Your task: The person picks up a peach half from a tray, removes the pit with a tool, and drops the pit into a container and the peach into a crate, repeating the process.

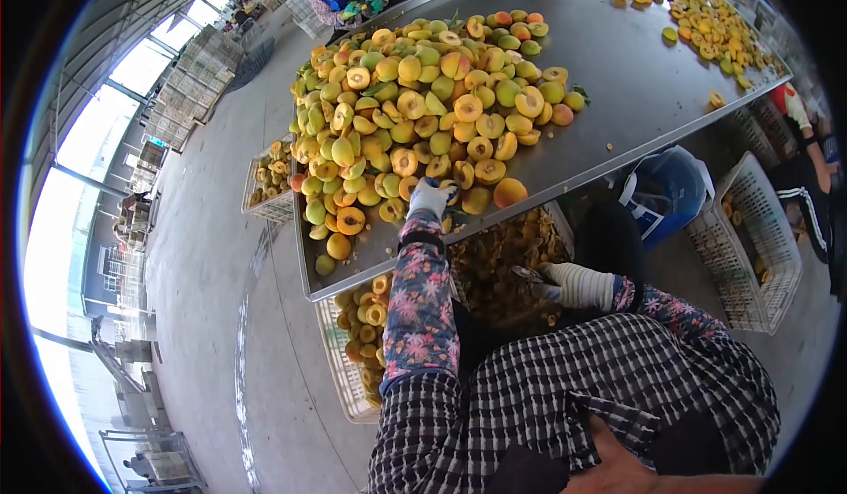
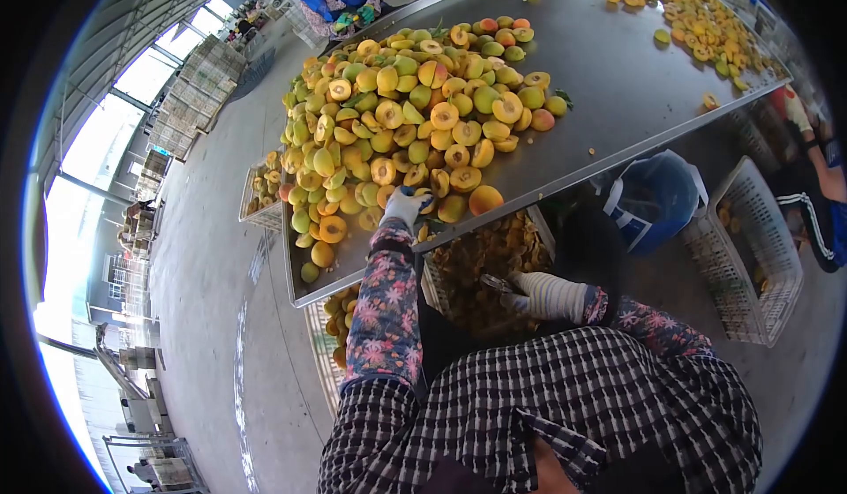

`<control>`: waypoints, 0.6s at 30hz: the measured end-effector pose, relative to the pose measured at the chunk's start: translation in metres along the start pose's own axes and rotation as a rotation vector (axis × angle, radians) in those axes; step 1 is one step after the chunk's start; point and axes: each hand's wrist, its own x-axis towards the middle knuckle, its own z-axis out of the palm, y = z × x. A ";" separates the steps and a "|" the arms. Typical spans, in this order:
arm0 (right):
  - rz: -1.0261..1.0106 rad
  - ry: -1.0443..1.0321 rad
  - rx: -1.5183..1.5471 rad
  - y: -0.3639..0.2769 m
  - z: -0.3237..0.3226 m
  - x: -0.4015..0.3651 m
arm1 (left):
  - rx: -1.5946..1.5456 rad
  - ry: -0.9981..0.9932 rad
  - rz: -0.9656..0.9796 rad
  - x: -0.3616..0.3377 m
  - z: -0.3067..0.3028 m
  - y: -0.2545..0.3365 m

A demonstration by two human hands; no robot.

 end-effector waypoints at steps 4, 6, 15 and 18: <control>-0.327 0.204 0.110 0.026 0.013 0.021 | -1.324 -0.182 0.066 -0.062 -0.015 0.011; -0.422 0.264 0.315 0.017 0.014 0.027 | -1.558 -0.171 0.197 -0.102 -0.011 0.021; -0.468 0.549 -0.343 -0.070 -0.021 0.015 | -1.366 0.017 0.305 -0.204 0.015 0.067; -0.439 0.581 -0.511 -0.063 -0.016 0.025 | -1.207 0.109 0.328 -0.207 0.018 0.069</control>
